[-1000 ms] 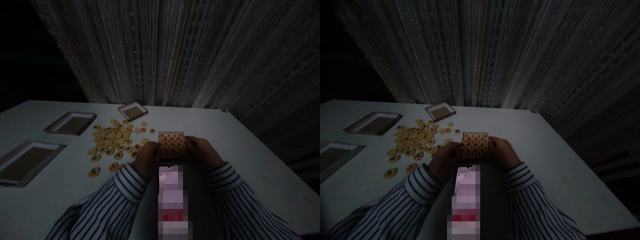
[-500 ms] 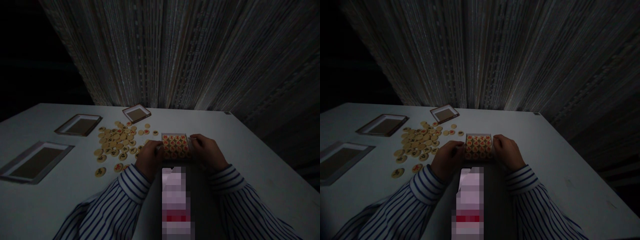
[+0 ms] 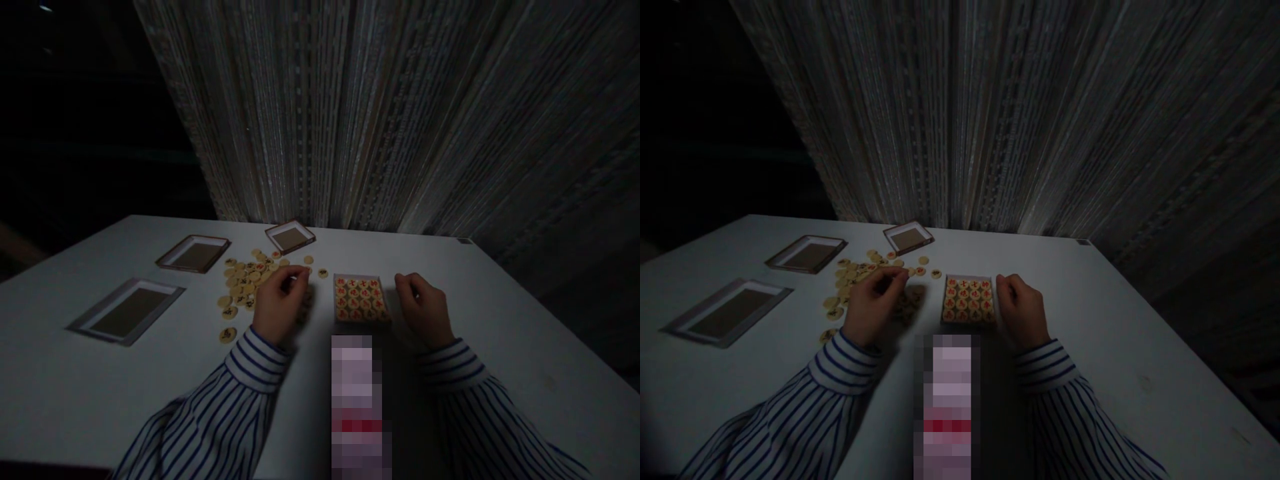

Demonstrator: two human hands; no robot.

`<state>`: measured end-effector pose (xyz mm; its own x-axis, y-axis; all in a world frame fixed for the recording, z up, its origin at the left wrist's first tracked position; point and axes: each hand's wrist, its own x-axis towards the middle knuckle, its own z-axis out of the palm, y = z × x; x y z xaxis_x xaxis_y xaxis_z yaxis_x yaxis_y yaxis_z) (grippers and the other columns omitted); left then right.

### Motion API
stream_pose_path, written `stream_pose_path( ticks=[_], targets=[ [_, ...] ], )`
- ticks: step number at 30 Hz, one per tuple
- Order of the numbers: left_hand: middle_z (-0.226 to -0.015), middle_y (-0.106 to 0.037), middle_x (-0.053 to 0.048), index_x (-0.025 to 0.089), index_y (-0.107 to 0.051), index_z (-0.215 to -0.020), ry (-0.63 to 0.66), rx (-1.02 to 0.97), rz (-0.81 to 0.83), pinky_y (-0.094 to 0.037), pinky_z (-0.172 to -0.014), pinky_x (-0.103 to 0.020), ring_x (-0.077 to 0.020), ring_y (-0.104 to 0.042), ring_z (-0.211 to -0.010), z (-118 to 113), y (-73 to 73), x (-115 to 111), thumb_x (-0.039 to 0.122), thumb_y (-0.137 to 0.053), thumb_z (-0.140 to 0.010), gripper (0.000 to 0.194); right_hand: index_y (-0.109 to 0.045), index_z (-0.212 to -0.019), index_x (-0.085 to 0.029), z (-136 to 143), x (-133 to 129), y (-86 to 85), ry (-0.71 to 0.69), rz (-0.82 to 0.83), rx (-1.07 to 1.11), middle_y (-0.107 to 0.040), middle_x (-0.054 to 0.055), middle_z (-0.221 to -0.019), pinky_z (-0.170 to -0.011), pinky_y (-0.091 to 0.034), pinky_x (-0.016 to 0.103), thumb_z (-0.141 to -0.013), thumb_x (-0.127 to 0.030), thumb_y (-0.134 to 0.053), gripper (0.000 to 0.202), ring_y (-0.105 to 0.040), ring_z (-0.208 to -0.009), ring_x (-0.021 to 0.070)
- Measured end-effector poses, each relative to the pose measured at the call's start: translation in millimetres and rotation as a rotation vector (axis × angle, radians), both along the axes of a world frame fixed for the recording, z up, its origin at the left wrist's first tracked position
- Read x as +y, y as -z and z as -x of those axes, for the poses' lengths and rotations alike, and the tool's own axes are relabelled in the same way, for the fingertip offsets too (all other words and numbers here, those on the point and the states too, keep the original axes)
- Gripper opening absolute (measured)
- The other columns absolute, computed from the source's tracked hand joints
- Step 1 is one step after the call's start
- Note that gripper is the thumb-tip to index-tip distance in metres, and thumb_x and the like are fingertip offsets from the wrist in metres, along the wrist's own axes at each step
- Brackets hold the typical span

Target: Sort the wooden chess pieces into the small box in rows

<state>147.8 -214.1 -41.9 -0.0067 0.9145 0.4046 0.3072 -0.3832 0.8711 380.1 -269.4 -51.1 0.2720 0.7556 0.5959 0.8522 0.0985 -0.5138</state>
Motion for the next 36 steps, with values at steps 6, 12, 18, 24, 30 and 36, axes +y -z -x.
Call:
stream_pose_path(
  ticks=[6, 12, 18, 24, 30, 36],
  targets=[
    [-0.062, -0.062, 0.001, 0.014, -0.064, -0.077, -0.065, -0.086, -0.051, -0.044, -0.051, -0.020, -0.0100, -0.054, -0.053, 28, -25.4, 1, 0.031, -0.058, -0.074, 0.018, -0.051, -0.065, -0.019, 2, 0, 1.1, -0.043, 0.034, 0.029, -0.054, -0.001, -0.054, -0.051, -0.035, 0.023, -0.086, -0.040, -0.039, 0.032, -0.051, -0.052, 0.0124],
    [-0.060, -0.061, 0.001, 0.014, -0.063, -0.075, -0.069, -0.079, -0.088, -0.044, -0.049, -0.019, -0.0095, -0.053, -0.051, 49, -33.4, 18, 0.030, -0.057, -0.074, 0.017, -0.057, -0.074, -0.019, 3, 1, 3.2, -0.084, 0.096, 0.024, -0.063, 0.004, -0.067, -0.058, -0.041, 0.028, -0.085, -0.041, -0.038, 0.032, -0.059, -0.064, 0.0173],
    [-0.055, -0.058, 0.002, 0.015, -0.064, -0.070, -0.079, 0.054, -0.185, -0.041, -0.049, -0.019, -0.0093, -0.051, -0.051, 66, -24.0, 36, 0.029, -0.055, -0.076, 0.018, -0.060, -0.076, -0.019, 4, 0, 2.5, -0.093, 0.119, -0.011, -0.066, 0.005, -0.072, -0.060, -0.044, 0.029, -0.084, -0.042, -0.039, 0.033, -0.060, -0.067, 0.0185],
    [-0.054, -0.059, 0.002, 0.015, -0.064, -0.068, -0.129, 0.114, -0.198, -0.040, -0.048, -0.019, -0.0100, -0.052, -0.051, 85, -6.9, 42, 0.032, -0.054, -0.078, 0.023, -0.062, -0.079, -0.019, 4, -1, 0.1, -0.090, 0.101, -0.011, -0.067, 0.005, -0.073, -0.056, -0.048, 0.027, -0.082, -0.044, -0.042, 0.032, -0.061, -0.067, 0.0182],
    [-0.058, -0.062, 0.000, 0.015, -0.066, -0.071, -0.098, 0.264, -0.262, -0.042, -0.052, -0.021, -0.0104, -0.053, -0.052, 94, -0.6, 45, 0.031, -0.052, -0.080, 0.023, -0.062, -0.080, -0.020, 11, -1, -8.7, -0.076, 0.081, -0.019, -0.067, 0.005, -0.076, -0.051, -0.049, 0.025, -0.080, -0.045, -0.048, 0.029, -0.061, -0.069, 0.0183],
    [-0.072, -0.065, -0.004, 0.014, -0.065, -0.082, 0.061, 0.435, -0.328, -0.044, -0.060, -0.024, -0.0127, -0.057, -0.062, 99, -0.3, 42, 0.027, -0.049, -0.082, 0.020, -0.061, -0.080, -0.022, 31, 11, -34.7, -0.195, 0.079, -0.133, -0.065, 0.004, -0.077, -0.059, -0.049, 0.030, -0.080, -0.042, -0.049, 0.024, -0.060, -0.071, 0.0189]
  ],
)
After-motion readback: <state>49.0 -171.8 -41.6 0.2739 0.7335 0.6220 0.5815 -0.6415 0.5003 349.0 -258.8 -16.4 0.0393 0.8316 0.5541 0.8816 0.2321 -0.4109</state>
